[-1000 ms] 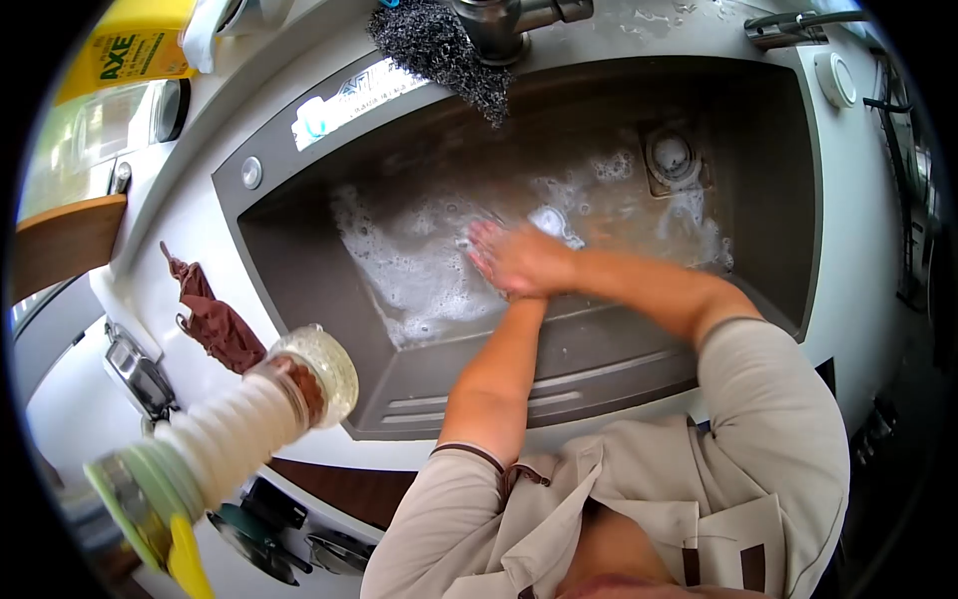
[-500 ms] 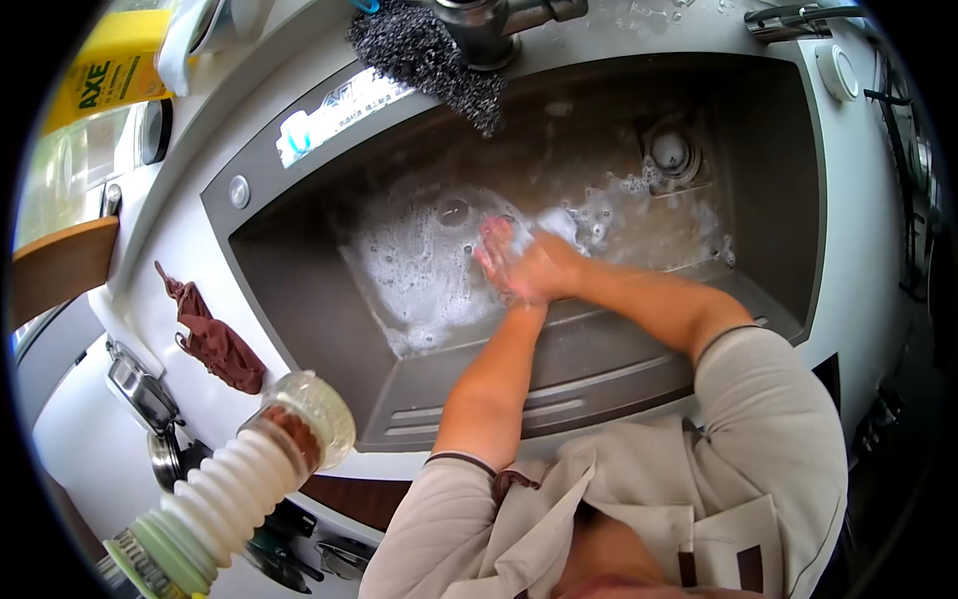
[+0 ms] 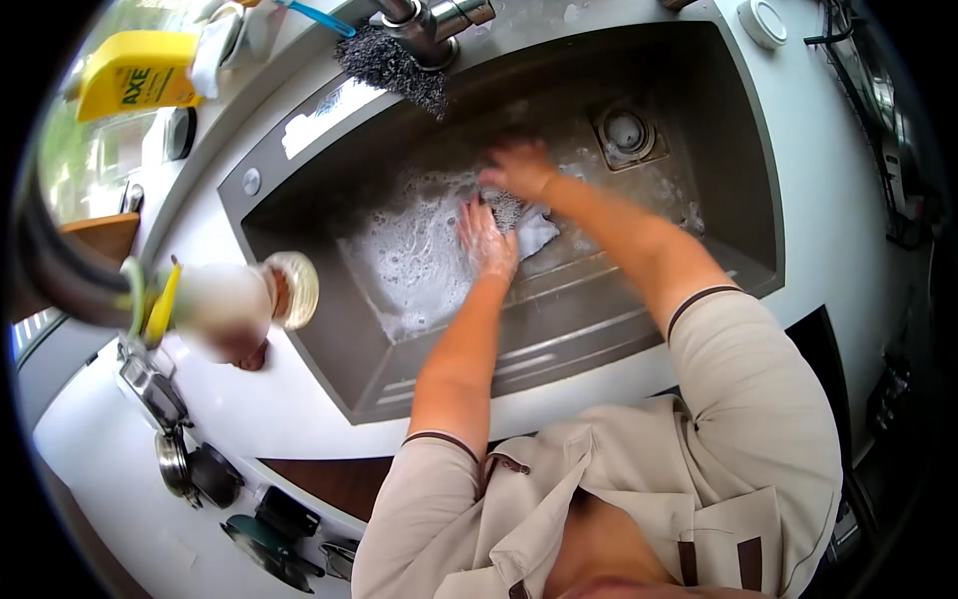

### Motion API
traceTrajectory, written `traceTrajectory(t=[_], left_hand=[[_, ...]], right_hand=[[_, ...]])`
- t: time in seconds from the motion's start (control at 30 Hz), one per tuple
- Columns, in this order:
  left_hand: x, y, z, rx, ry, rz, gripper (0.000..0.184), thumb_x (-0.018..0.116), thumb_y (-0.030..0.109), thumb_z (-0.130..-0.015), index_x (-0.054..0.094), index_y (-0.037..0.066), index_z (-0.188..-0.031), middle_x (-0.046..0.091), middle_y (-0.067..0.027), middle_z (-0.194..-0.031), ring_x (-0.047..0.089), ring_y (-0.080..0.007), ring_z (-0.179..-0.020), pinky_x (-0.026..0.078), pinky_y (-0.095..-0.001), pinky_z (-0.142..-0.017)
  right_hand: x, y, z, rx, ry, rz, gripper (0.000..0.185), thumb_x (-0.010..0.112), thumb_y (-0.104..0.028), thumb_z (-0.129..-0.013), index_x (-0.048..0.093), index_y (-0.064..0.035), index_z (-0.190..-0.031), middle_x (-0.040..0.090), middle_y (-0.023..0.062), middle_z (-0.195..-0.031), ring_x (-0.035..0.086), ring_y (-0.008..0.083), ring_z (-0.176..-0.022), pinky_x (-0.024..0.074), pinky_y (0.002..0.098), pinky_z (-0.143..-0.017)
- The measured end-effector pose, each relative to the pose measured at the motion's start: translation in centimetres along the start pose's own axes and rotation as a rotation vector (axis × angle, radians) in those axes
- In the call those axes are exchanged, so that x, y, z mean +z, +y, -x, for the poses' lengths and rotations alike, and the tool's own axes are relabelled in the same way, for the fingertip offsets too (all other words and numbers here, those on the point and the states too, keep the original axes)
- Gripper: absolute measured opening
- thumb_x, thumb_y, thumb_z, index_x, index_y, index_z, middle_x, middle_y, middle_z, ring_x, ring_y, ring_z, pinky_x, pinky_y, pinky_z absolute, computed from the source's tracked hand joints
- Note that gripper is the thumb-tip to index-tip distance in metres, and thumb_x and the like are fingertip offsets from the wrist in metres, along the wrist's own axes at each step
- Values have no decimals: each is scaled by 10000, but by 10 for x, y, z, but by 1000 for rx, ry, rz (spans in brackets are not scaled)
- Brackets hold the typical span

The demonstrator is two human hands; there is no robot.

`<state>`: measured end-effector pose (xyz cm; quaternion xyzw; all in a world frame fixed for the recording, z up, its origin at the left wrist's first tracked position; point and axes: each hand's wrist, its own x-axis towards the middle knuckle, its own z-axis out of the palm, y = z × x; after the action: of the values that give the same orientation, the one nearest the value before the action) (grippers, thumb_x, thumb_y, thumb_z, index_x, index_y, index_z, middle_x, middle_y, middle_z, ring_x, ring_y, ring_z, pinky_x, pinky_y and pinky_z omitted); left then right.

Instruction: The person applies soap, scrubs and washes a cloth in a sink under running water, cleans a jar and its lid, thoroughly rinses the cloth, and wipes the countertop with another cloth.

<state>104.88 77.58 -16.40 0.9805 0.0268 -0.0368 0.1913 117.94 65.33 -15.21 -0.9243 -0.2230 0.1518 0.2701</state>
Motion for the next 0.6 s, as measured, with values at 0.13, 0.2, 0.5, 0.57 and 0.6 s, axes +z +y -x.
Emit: traceTrajectory(t=[0.13, 0.2, 0.5, 0.57, 0.6], left_hand=[[-34, -3, -24, -297, -325, 387, 368, 616, 208, -782, 542, 53, -1108, 567, -143, -1207, 529, -286, -1120, 423, -417, -905], [-41, -12, -33, -418, -431, 1039, 325, 636, 233, -755, 585, 67, -1030, 632, -142, -1020, 590, -299, -924, 454, -410, -788], [-77, -25, 7, -10, -352, 152, 267, 656, 206, -705, 560, 66, -911, 612, -164, -916, 555, -358, -939, 428, -473, -818], [-99, -9, 0, 61, -302, 46, 255, 665, 198, -698, 545, 68, -882, 605, -153, -902, 561, -345, -923, 427, -473, -789], [-104, -4, -3, 134, -249, -62, 248, 674, 189, -691, 531, 69, -853, 599, -142, -888, 567, -332, -907, 425, -472, -760]], right_hand=[[-16, 26, 38, 689, -351, -941, 586, 454, -634, -864, 628, -91, -997, 606, 89, -1032, 601, 179, -779, 489, 402, -674], [-3, 30, 65, 908, -410, -1056, 608, 432, -649, -868, 626, -93, -1018, 611, 80, -1004, 595, 151, -745, 490, 375, -640], [-32, -34, 85, 782, -330, -914, 426, 708, -465, -761, 620, -67, -887, 616, 86, -826, 604, 211, -764, 481, 394, -667], [-69, -49, 83, 401, 37, -228, 367, 726, -396, -743, 649, -73, -898, 626, 154, -937, 625, 284, -850, 489, 411, -733], [-83, -59, 86, 406, 38, -223, 367, 726, -396, -743, 649, -73, -898, 626, 154, -937, 625, 284, -850, 489, 411, -733]])
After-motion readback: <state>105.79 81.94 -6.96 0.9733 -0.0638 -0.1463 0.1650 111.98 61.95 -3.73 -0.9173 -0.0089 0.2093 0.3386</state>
